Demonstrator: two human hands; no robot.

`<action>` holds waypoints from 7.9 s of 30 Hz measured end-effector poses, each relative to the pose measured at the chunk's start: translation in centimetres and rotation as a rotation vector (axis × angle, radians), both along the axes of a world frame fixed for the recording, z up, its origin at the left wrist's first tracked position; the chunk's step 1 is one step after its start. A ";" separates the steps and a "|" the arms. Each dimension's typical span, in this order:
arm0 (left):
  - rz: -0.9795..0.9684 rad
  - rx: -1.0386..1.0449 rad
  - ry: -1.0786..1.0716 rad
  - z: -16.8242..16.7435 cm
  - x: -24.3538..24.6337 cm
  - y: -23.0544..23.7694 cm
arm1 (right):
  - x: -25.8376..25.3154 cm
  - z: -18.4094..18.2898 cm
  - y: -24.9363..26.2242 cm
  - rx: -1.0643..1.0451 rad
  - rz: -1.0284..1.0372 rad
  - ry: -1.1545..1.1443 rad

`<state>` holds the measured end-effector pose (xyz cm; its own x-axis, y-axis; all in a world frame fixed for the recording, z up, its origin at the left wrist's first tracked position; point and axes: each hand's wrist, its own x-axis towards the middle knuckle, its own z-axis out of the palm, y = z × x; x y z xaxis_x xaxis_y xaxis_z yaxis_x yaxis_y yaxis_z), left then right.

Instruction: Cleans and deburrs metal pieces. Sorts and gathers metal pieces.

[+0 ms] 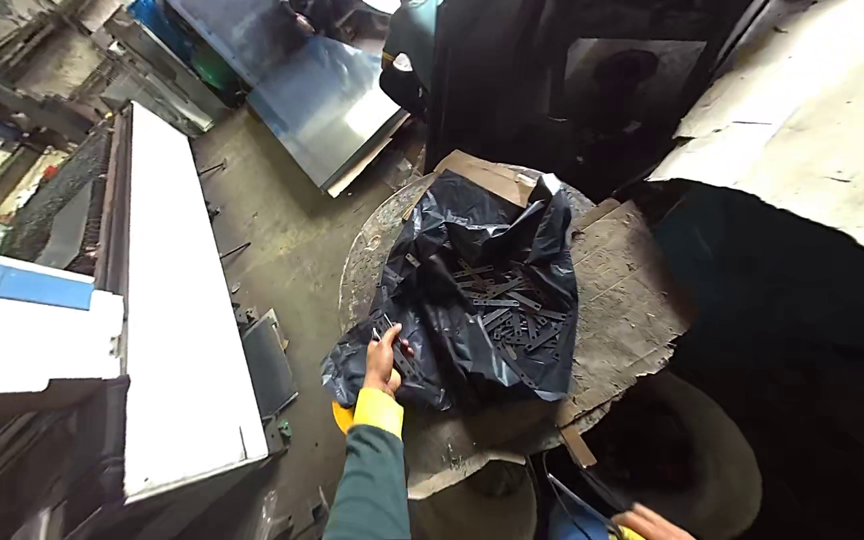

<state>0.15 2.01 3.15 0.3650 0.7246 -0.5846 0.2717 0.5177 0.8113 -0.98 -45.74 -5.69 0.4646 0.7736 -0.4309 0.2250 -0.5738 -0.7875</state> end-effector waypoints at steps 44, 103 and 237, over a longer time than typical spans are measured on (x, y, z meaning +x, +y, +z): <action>0.295 -0.543 -0.204 -19.8 -36.7 -20.2 | -16.7 6.6 13.7 -0.904 0.818 -0.310; 0.328 -0.369 0.197 -37.3 -34.0 -15.9 | -12.1 -13.1 22.1 -0.929 0.906 -0.177; 0.268 -0.341 0.230 -38.6 -35.2 -15.8 | -13.5 -14.3 21.8 -0.982 0.928 -0.083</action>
<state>-35.09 -13.75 -35.49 0.0255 0.5287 -0.8484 0.2453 0.8194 0.5180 -14.48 -23.91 -19.97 -0.0054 0.2051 -0.9787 0.8599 -0.4986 -0.1092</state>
